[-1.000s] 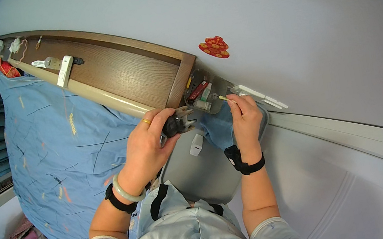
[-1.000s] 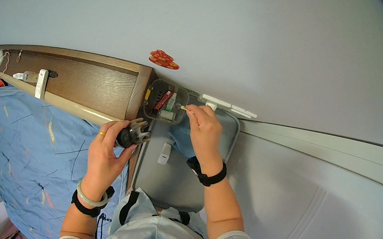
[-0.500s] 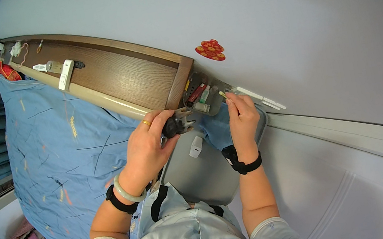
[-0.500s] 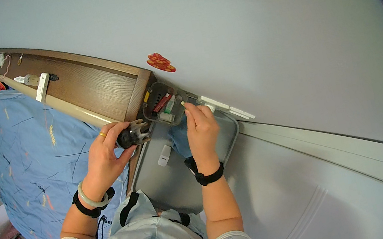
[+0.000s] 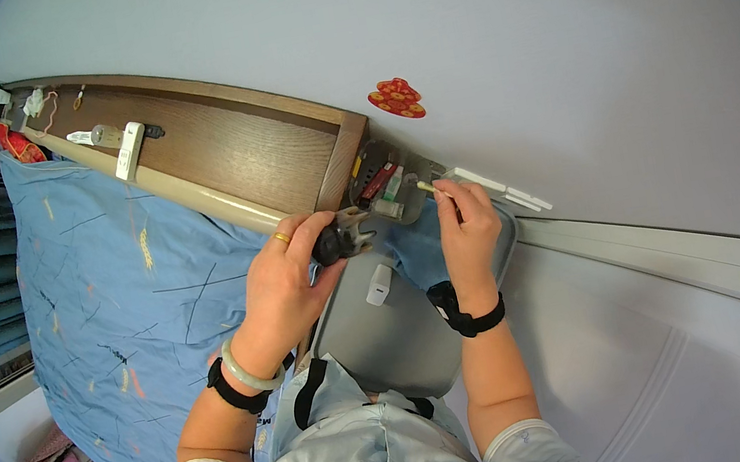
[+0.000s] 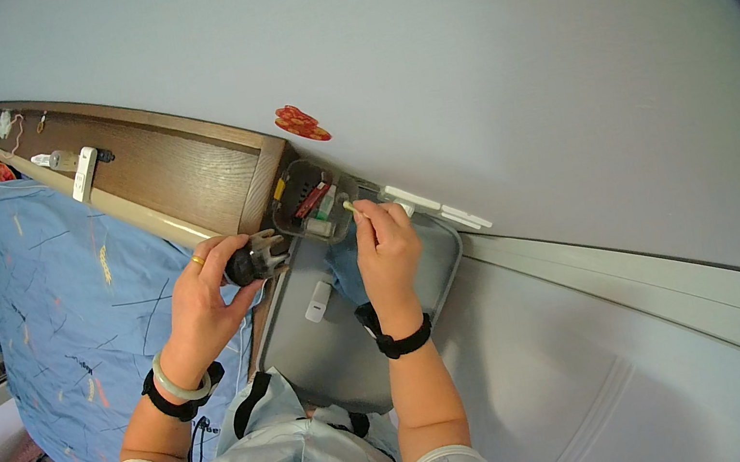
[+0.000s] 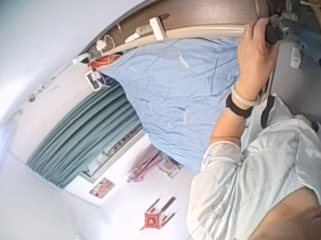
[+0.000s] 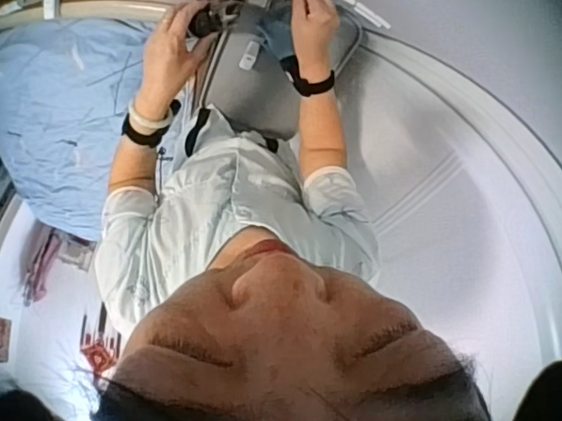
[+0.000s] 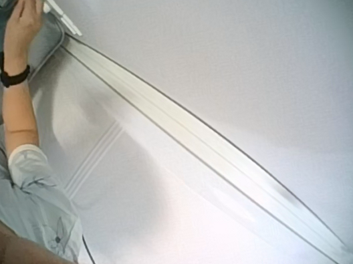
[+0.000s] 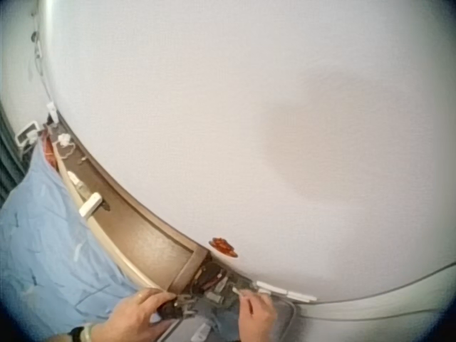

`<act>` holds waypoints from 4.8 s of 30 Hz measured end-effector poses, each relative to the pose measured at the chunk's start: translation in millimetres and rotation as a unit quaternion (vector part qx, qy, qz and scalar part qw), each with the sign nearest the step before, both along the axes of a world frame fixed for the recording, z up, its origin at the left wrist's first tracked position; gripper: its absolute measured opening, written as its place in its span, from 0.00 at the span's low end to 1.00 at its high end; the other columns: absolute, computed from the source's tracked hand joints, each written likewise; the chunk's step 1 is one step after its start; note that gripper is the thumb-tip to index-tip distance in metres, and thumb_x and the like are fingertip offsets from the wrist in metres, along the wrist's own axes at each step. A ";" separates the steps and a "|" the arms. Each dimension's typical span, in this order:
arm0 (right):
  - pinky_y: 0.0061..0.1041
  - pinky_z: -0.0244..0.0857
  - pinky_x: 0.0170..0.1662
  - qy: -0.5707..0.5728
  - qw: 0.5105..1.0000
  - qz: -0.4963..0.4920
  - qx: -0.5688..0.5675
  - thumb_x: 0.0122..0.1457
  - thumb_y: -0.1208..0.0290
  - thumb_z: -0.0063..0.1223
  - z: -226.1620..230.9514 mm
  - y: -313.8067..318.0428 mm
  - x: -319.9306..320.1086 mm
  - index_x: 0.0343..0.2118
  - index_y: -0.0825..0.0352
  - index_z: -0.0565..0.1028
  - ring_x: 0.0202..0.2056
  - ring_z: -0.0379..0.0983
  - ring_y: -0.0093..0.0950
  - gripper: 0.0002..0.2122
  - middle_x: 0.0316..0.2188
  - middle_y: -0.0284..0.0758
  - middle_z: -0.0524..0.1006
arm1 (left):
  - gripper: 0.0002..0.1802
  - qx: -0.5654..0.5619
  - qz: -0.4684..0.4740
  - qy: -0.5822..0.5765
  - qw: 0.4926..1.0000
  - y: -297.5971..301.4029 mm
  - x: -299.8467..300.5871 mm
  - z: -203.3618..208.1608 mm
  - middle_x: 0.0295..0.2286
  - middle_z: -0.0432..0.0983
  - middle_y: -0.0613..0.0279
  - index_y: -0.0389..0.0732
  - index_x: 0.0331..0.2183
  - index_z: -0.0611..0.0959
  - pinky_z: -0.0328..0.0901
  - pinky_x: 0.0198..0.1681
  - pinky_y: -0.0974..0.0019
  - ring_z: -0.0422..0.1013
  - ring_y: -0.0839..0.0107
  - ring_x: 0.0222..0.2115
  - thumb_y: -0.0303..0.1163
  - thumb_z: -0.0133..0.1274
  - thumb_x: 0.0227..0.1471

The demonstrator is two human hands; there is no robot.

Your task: The person wipes a door frame, a light switch, and a small grey table with a cloth before organizing small items on a headboard shelf.

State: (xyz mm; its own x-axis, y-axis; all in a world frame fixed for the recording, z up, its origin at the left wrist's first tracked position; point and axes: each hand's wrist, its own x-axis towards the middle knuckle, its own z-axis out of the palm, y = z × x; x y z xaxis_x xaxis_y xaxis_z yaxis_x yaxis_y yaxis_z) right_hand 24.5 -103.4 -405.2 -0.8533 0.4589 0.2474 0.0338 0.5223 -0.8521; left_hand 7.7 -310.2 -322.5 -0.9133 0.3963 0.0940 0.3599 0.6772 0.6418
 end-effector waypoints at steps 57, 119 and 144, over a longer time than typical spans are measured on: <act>0.38 0.68 0.34 -0.461 0.856 0.205 0.114 0.53 0.49 0.50 -113.5 -73.1 75.9 0.36 0.75 0.71 0.33 0.75 0.42 0.26 0.30 0.47 0.77 | 0.06 -0.439 -0.355 0.230 0.793 79.8 -88.4 -66.1 0.27 0.74 0.68 0.47 0.30 0.78 0.59 0.38 0.69 0.70 0.72 0.34 0.32 0.49 0.46; 0.27 0.69 0.36 -0.048 0.923 -0.025 -0.382 0.53 0.74 0.53 -14.1 9.0 -6.8 0.47 0.70 0.65 0.37 0.72 0.29 0.19 0.36 0.38 0.72 | 0.05 -0.328 -0.289 0.248 0.864 75.7 -81.1 -63.8 0.24 0.74 0.63 0.44 0.24 0.80 0.58 0.42 0.66 0.69 0.68 0.33 0.30 0.49 0.43; 0.37 0.67 0.37 -0.246 0.934 0.080 0.248 0.50 0.67 0.54 -4.5 -9.3 -32.7 0.37 0.67 0.73 0.37 0.72 0.41 0.13 0.36 0.42 0.75 | 0.07 -0.384 -0.295 0.245 0.840 80.1 -80.8 -62.4 0.29 0.74 0.62 0.44 0.27 0.81 0.57 0.42 0.66 0.69 0.68 0.36 0.32 0.50 0.43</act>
